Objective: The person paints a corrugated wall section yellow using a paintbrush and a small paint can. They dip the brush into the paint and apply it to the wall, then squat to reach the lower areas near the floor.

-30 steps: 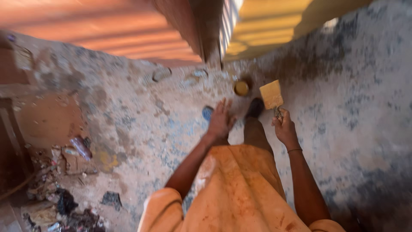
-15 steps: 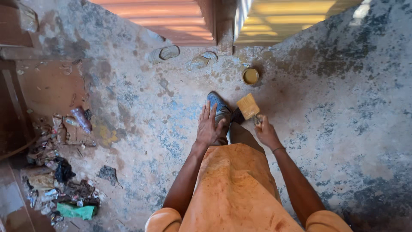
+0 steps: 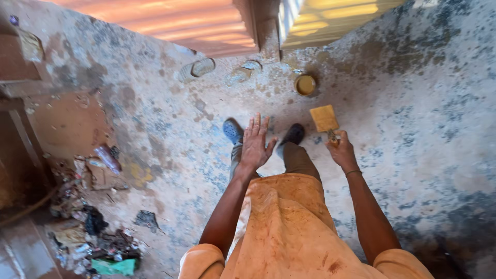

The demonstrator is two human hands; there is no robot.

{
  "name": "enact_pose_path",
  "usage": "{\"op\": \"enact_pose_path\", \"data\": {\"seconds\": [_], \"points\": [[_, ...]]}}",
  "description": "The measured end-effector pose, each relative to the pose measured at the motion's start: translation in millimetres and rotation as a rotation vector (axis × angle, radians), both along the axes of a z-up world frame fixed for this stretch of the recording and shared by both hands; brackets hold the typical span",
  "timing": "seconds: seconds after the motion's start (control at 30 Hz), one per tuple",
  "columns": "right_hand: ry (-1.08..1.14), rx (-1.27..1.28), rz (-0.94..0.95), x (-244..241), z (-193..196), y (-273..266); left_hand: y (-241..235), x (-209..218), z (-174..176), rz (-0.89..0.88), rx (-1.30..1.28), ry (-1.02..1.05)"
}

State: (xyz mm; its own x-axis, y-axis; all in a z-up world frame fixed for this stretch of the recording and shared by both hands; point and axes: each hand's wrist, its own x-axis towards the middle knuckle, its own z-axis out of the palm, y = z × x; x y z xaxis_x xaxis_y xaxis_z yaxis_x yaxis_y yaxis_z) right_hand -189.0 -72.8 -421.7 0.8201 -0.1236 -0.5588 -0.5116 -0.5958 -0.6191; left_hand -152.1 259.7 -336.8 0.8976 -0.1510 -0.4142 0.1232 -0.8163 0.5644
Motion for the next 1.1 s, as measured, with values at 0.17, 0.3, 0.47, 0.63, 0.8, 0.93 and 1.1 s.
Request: {"op": "enact_pose_path", "data": {"seconds": [0.17, 0.3, 0.47, 0.63, 0.8, 0.93, 1.1], "points": [[0.062, 0.074, -0.252, 7, -27, 51, 51, 21, -19, -0.123, 0.03, 0.0], [0.046, 0.071, -0.321, 8, -57, 100, 92, 38, -55, -0.163, 0.035, -0.01], [-0.062, 0.006, -0.188, 39, -126, 114, 97, 102, -140, -0.271, 0.033, 0.007], [-0.035, -0.219, -0.09, 59, -247, 75, 62, 131, -280, -0.363, 0.05, -0.102], [0.134, -0.223, -0.032, 103, -360, 23, -19, 162, -408, -0.554, 0.036, 0.031], [0.339, -0.105, -0.105, 113, -437, 13, -72, 179, -495, -0.751, 0.025, -0.014], [-0.037, -0.342, 0.102, 120, -517, 18, -58, 201, -601, -0.705, -0.01, 0.044]]}}
